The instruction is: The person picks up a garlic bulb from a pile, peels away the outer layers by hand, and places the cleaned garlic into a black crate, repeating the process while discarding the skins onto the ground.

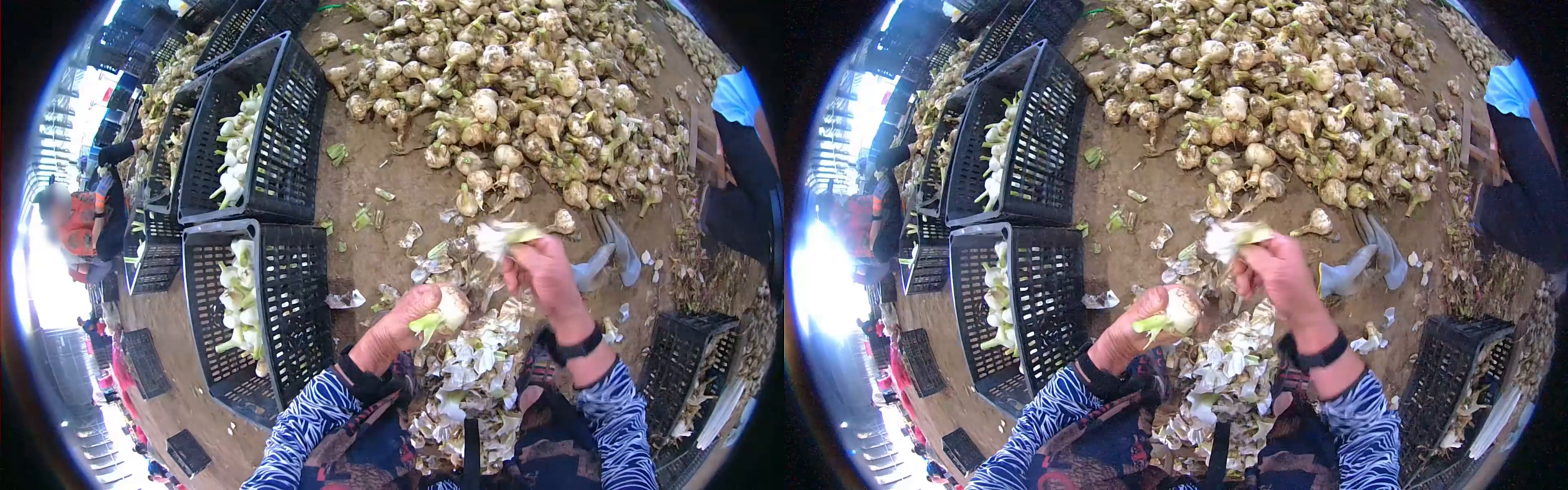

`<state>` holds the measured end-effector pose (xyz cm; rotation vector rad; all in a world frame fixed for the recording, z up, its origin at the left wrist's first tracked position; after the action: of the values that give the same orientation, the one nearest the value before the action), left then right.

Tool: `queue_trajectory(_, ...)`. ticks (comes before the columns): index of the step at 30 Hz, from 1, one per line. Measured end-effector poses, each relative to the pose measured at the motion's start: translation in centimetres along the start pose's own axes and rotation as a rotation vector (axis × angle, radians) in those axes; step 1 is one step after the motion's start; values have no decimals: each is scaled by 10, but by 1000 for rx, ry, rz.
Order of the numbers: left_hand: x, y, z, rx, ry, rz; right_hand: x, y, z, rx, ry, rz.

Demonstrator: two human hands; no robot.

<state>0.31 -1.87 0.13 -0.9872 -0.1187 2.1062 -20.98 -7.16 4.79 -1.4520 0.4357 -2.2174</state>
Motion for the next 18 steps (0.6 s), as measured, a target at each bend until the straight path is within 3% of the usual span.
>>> queue_trajectory(1, -3, 1, 7, 3, 1, -3, -4, 19, -16, 116, -707, -110)
queue_trajectory(2, -7, 3, 15, -76, -50, -31, -14, 21, -26, 115, -708, -113)
queue_trajectory(4, -17, 5, 15, -166, -98, -58, -15, 16, -13, -22, -1561, -634)
queue_trajectory(5, -20, 5, 12, -207, -145, -58, -6, 4, -10, -27, -1145, -267)
queue_trajectory(6, -20, 3, 11, -244, -195, -57, -1, -9, 6, -16, -1148, -259)
queue_trajectory(8, -17, 11, 17, -259, -200, -3, 5, -32, 34, -91, -929, -516)
queue_trajectory(10, -8, 17, 24, -501, -84, 186, -5, -39, 54, -48, -865, -529)
queue_trajectory(11, -8, 18, 30, -516, -17, 231, -8, -40, 61, -81, -804, -514)
queue_trajectory(12, -7, 18, 32, -513, -17, 228, -14, -35, 58, -85, -805, -513)
queue_trajectory(14, -5, 17, 34, -511, -41, 191, -26, -23, 53, -97, -772, -819)
queue_trajectory(16, -10, 15, 33, -533, -76, 151, -20, -24, 50, -64, -762, -821)
queue_trajectory(18, -12, 13, 27, -329, -187, 38, -18, -22, 47, 106, -680, -785)
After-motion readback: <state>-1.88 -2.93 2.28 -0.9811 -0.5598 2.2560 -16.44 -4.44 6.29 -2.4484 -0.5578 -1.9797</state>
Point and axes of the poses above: each hand's wrist, its own y-axis towards the middle knuckle, its own z-axis out of the palm, x = y × z, the point moved 2 cm from there along y, towards the middle knuckle, and after that the axes turned 2 degrees about y, right-handed, at the moved point
